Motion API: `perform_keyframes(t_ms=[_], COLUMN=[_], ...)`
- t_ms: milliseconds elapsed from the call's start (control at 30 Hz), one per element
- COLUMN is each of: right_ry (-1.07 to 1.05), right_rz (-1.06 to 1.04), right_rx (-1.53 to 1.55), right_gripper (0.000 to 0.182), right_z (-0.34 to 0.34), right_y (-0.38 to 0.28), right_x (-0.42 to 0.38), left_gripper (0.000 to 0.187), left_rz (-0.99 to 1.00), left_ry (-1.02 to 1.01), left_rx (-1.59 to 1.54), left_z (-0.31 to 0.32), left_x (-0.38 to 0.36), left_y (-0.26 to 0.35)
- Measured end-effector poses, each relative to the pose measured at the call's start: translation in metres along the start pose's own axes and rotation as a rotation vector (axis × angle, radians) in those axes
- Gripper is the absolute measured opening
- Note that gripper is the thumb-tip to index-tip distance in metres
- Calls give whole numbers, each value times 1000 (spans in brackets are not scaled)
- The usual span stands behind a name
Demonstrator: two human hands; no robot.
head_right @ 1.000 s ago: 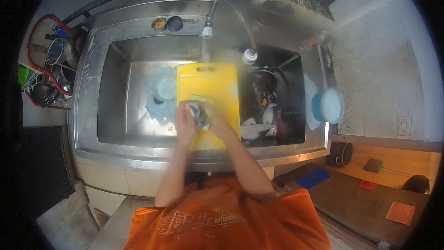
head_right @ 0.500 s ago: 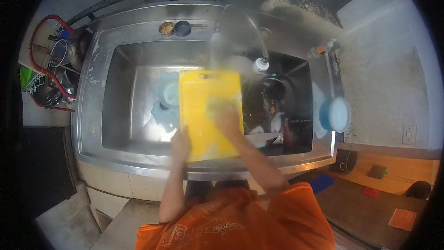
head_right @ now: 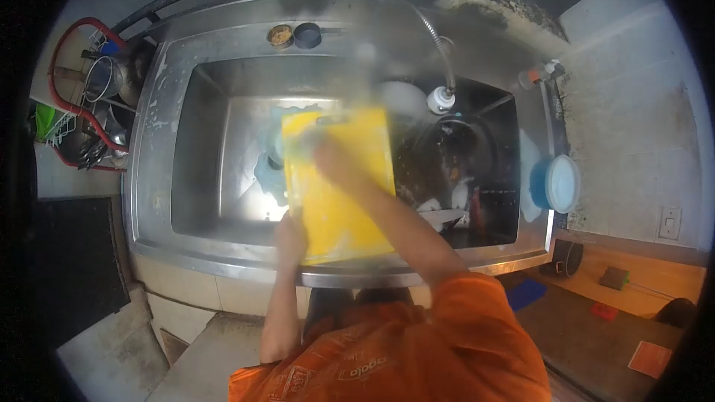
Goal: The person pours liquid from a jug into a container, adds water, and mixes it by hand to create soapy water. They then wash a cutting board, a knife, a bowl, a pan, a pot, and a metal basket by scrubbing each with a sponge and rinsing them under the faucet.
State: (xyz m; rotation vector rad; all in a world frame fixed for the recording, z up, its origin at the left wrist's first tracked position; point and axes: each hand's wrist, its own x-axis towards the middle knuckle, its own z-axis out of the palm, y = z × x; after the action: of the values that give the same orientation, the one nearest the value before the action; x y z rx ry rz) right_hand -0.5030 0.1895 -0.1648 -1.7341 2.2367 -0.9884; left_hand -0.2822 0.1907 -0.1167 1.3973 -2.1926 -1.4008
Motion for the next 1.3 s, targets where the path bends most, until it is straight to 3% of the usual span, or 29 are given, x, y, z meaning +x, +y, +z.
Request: perform_keyframes(t_ms=[33,67,100,167,233,267,367,433,500,533,600,633,667,700,767,833,900,967,1000,1033,1067,1100,1167,1200,1267,1300], right_ry=[-271,319,319,-251,-237,-207,-259,-231,258,269,255,272,404,529,486,365,301,347,415,363,325,281,90,-13,-83,-139], right_rz=[406,99,97,120,-110,-102,-224,-18,514,517,1141,1139,1110,1067,929,692,561,374,173,-26,-161,-292,-419,-416,-416,-424], right_rx=[-219,-50,-40,-120,-22,-6,25,-265,673,671,312,314,472,633,683,822,679,462,461,87,10,-63,-318,-364,-327,-315], right_gripper=[37,37,37,36,32,29,23,23,36,36,48,48,44,40,40,36,33,31,30,31,31,30,35,37,39,40], right_z=[-9,-20,-3,41,31,12,-53,-72,-63,-71,-92,-86,-77,-72,-99,-157,-208,-234,-233,-242,-233,-220,-191,-179,-156,-145], right_y=[13,0,-6,-23,-71,-89,-80,-4,46,43,18,23,34,40,14,-34,-75,-108,-118,-128,-124,-116,-112,-114,-114,-111], right_x=[28,43,40,6,-61,-91,-146,-190,-189,-173,-128,-127,-127,-123,-103,-78,-55,-50,-50,-53,-63,-78,-100,-109,-124,-127], left_gripper=[38,38,38,37,36,36,30,33,37,40,42,40,38,37,37,38,38,54,54,63,71,96,77,77,50,28], left_rz=[-11,57,128,135,170,222,96,23,-65,-73,-66,-17,33,266,133,45,-32,456,458,137,-235,-150,-234,-252,-381,-447], left_ry=[0,3,3,67,170,148,112,8,-75,-87,-94,17,132,274,231,141,65,138,148,-49,-261,-245,-379,-368,-202,-198], left_rx=[5,62,123,76,70,40,102,10,-63,-7,48,4,-45,83,-145,-82,-38,-121,-126,-812,-1470,-1523,-1479,-1476,-929,-807], left_z=[2,5,5,4,16,20,30,14,10,13,17,15,13,19,7,-7,-15,-23,-42,-74,-95,-106,-120,-113,-85,-81], left_x=[-2,-1,0,-5,-3,-5,-8,-5,-3,-2,2,0,0,5,21,39,66,78,65,39,20,11,0,2,16,22], left_y=[-4,-8,-12,-11,-34,-52,-60,0,22,20,19,16,9,-18,-21,-11,16,49,82,129,157,152,137,117,55,34])
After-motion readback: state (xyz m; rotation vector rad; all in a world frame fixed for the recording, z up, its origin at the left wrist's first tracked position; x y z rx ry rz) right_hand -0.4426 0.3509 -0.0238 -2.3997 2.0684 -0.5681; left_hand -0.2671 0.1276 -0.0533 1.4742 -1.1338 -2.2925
